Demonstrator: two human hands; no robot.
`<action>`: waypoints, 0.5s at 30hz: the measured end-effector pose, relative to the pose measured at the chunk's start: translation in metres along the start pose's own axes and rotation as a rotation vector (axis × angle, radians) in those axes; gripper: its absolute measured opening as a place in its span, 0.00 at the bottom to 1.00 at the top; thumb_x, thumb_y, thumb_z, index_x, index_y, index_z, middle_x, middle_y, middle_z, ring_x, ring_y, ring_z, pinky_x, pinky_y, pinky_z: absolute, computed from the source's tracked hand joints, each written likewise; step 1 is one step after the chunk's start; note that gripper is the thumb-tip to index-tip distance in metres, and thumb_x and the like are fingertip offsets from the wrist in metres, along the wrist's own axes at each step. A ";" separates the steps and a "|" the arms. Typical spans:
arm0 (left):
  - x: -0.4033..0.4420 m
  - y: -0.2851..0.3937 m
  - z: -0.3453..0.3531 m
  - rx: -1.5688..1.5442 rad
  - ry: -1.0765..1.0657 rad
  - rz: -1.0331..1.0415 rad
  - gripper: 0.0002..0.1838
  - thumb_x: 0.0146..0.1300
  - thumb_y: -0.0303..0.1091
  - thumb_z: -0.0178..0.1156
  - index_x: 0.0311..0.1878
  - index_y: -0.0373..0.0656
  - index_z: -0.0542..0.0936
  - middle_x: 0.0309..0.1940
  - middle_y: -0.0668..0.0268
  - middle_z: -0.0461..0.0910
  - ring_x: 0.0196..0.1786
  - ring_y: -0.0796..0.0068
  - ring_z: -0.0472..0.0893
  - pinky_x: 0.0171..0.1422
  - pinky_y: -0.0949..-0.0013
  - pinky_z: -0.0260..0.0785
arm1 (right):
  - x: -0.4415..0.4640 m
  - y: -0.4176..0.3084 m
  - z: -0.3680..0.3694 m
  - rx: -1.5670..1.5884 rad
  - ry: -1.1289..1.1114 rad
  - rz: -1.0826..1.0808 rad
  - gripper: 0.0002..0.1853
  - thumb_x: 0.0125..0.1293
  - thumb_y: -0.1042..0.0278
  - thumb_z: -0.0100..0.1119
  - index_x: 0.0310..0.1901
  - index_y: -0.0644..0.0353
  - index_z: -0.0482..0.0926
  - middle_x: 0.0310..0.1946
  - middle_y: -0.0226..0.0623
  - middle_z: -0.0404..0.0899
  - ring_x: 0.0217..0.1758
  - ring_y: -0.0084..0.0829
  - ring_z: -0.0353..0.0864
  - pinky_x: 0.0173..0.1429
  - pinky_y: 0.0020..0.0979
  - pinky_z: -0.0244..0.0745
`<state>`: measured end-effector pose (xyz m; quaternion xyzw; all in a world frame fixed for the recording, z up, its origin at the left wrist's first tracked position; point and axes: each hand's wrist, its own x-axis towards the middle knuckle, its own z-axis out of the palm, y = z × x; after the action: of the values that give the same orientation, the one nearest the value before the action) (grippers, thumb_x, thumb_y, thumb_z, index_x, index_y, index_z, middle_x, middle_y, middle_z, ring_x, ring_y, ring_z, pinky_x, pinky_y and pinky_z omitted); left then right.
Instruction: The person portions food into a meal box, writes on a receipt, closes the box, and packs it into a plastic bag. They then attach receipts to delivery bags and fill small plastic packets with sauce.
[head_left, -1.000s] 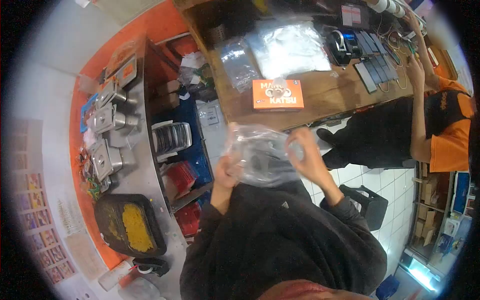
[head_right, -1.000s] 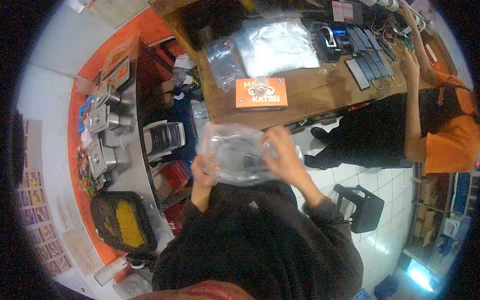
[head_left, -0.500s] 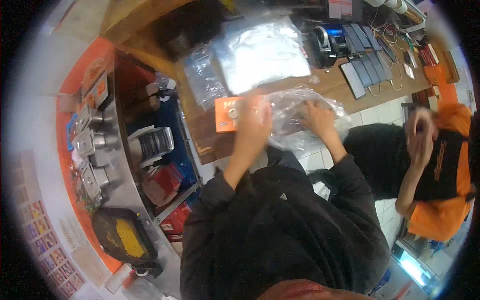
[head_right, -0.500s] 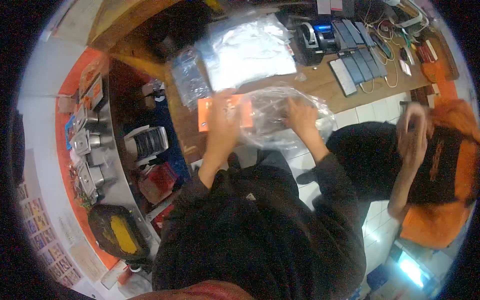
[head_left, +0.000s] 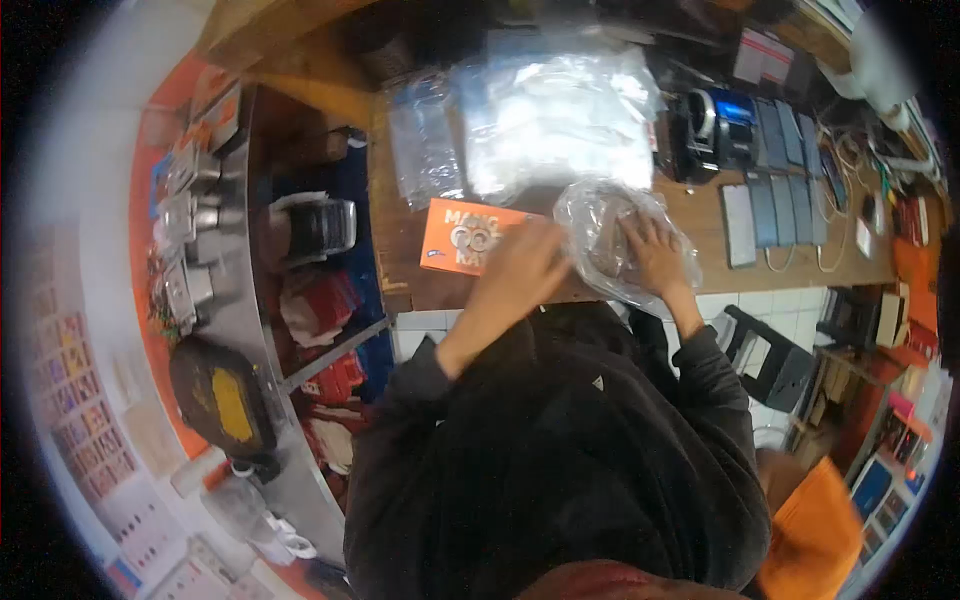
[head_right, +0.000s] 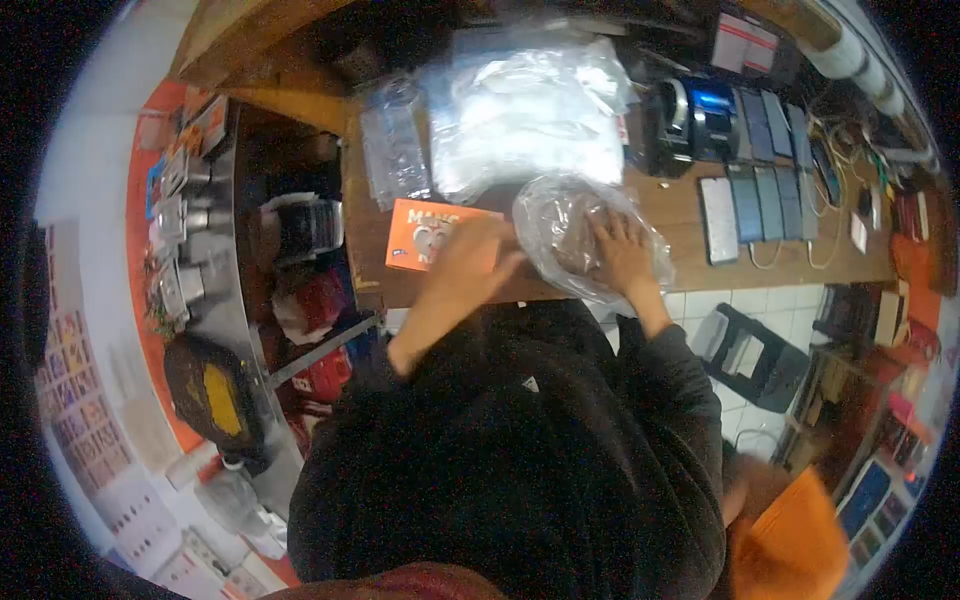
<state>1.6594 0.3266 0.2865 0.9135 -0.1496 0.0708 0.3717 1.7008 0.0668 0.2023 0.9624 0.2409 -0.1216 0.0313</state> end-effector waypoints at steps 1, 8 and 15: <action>-0.009 -0.005 -0.025 0.012 0.007 -0.017 0.18 0.55 0.38 0.61 0.47 0.42 0.75 0.46 0.59 0.75 0.49 0.57 0.74 0.52 0.56 0.66 | 0.007 0.010 0.003 0.152 -0.028 -0.016 0.38 0.49 0.54 0.68 0.62 0.52 0.64 0.56 0.45 0.70 0.56 0.45 0.71 0.61 0.43 0.65; -0.050 -0.065 -0.023 0.348 -0.017 -0.206 0.20 0.54 0.41 0.62 0.51 0.48 0.76 0.42 0.57 0.79 0.53 0.62 0.75 0.54 0.59 0.60 | 0.028 -0.082 -0.108 0.904 0.230 -0.101 0.09 0.57 0.79 0.57 0.40 0.65 0.78 0.35 0.47 0.78 0.36 0.42 0.80 0.41 0.36 0.74; -0.061 -0.074 -0.033 0.070 -0.141 -0.728 0.36 0.51 0.43 0.64 0.65 0.50 0.64 0.40 0.54 0.81 0.44 0.51 0.80 0.49 0.55 0.69 | 0.058 -0.153 -0.067 0.779 0.166 -0.366 0.22 0.54 0.73 0.61 0.52 0.60 0.72 0.52 0.46 0.70 0.54 0.45 0.72 0.53 0.39 0.72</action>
<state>1.6254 0.4132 0.2473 0.9217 0.1624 -0.1241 0.3298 1.6928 0.2363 0.2528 0.8502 0.3454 -0.1291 -0.3758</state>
